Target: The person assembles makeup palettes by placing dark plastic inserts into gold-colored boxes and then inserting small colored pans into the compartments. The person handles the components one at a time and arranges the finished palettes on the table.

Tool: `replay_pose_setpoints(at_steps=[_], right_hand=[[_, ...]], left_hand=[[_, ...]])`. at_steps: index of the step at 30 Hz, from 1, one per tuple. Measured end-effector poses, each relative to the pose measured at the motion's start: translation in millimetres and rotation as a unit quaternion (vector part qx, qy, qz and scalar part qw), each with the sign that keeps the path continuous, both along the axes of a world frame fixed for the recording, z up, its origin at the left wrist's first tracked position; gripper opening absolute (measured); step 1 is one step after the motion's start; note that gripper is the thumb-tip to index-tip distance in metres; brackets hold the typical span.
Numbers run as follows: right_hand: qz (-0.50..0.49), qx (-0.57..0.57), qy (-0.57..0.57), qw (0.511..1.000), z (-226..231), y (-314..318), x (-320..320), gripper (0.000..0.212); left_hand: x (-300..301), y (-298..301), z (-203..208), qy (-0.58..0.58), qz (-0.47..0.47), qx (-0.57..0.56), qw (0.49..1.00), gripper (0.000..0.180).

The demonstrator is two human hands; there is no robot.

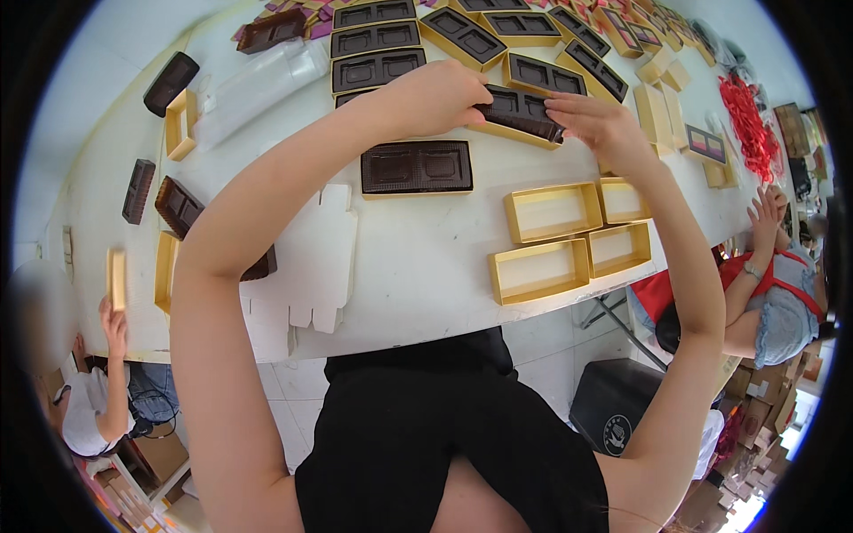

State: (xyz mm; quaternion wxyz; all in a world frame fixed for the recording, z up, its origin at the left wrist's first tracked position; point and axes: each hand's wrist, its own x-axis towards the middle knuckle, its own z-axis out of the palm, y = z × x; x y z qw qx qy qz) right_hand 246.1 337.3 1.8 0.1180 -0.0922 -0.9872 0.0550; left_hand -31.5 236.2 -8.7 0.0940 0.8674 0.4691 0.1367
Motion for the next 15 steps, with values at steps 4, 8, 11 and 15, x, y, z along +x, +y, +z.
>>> replay_pose_setpoints(at_steps=[4, 8, 11, 15], right_hand=[[-0.033, 0.06, 0.064, 0.996, -3.3, -29.7, -7.8, 0.028], [-0.036, -0.065, 0.048, 0.996, -1.4, -17.1, -8.6, 0.031], [-0.013, 0.07, 0.062, 0.996, -12.0, -17.5, -11.1, 0.021], [-0.045, 0.01, 0.018, 0.999, -11.3, -26.1, -11.5, 0.023]], left_hand=[[-3.5, -3.2, -3.9, 0.005, 0.001, 0.013, 1.0, 0.023], [-2.9, -2.2, -2.3, 0.012, -0.005, 0.009, 1.0, 0.025], [-1.2, -0.8, -0.9, 0.03, -0.009, -0.003, 1.0, 0.024], [-3.0, -1.0, -19.3, 0.036, -0.005, 0.086, 0.996, 0.024]])
